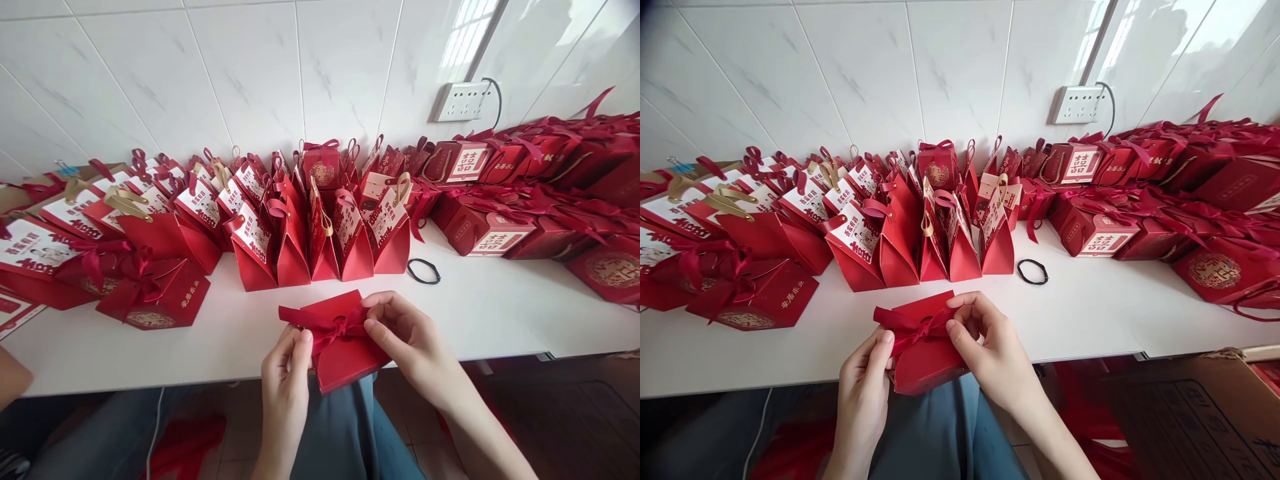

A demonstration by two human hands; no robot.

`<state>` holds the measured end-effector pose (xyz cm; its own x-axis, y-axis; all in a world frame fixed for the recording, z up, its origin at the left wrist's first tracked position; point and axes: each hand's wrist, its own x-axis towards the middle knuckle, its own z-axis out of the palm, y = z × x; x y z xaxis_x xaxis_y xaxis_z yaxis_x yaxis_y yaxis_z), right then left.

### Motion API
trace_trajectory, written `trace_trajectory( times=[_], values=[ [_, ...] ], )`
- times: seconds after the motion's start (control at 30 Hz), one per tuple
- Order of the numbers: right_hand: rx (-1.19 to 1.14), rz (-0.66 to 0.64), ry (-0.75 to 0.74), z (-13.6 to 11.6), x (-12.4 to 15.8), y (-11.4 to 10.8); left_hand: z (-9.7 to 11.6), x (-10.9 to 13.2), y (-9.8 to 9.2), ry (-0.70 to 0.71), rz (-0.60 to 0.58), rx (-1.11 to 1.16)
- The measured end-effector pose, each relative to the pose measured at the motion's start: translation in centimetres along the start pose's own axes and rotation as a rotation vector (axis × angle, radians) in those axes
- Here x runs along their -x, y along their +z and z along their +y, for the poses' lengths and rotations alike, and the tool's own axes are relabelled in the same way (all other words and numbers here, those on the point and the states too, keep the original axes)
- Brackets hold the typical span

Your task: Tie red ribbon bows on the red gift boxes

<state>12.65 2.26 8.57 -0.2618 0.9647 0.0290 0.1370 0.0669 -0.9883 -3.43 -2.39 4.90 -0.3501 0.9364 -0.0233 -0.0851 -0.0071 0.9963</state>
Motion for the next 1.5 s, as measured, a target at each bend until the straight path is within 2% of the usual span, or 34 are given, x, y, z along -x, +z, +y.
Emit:
trace_trajectory(
  times=[0.23,0.43,0.57,0.67,0.77,0.83,0.87,0.93,0.97,1.03,1.1,1.17,1.27,1.5],
  values=[
    [-0.315,-0.119,0.110,0.4,-0.7,-1.2,-0.2,-0.4,-0.6,-0.054,-0.055,0.061],
    [-0.367,-0.169,0.089,1.1,-1.0,-1.9,-0.5,-0.3,-0.6,-0.081,-0.051,0.133],
    [-0.506,-0.206,0.116,2.2,-1.4,-2.0,-0.5,-0.2,-0.3,-0.136,-0.050,0.200],
    [-0.568,-0.195,0.109,3.0,-1.6,-2.4,-0.3,-0.2,-0.3,-0.174,-0.057,0.214],
    [-0.523,-0.169,0.105,3.6,-1.8,-3.0,-0.2,-0.5,-0.7,-0.170,-0.057,0.149],
    [-0.418,-0.188,0.178,3.7,-1.9,-3.3,-0.1,-0.7,-1.2,-0.102,-0.009,0.065],
    [-0.356,-0.210,0.217,3.6,-2.0,-3.4,0.0,-0.8,-1.4,-0.023,0.054,0.002],
    [-0.252,-0.259,0.258,3.2,-2.1,-3.3,0.4,-0.8,-1.6,0.226,0.177,-0.167],
    [-0.221,-0.266,0.257,2.9,-2.1,-3.2,0.7,-0.7,-1.6,0.371,0.199,-0.268],
    [-0.187,-0.242,0.244,2.4,-2.2,-2.9,1.6,-0.6,-1.3,0.614,0.129,-0.457],
    [-0.180,-0.200,0.214,2.0,-2.4,-2.6,2.6,-0.5,-0.9,0.737,-0.006,-0.603],
    [-0.183,-0.157,0.170,1.6,-2.6,-2.4,3.3,-0.6,-0.4,0.769,-0.072,-0.689],
    [-0.188,-0.111,0.122,1.2,-3.1,-2.1,3.4,-0.9,0.1,0.767,-0.100,-0.727],
    [-0.197,-0.132,0.139,1.5,-3.7,-1.6,2.6,-1.2,0.0,0.680,-0.196,-0.701]
  ],
)
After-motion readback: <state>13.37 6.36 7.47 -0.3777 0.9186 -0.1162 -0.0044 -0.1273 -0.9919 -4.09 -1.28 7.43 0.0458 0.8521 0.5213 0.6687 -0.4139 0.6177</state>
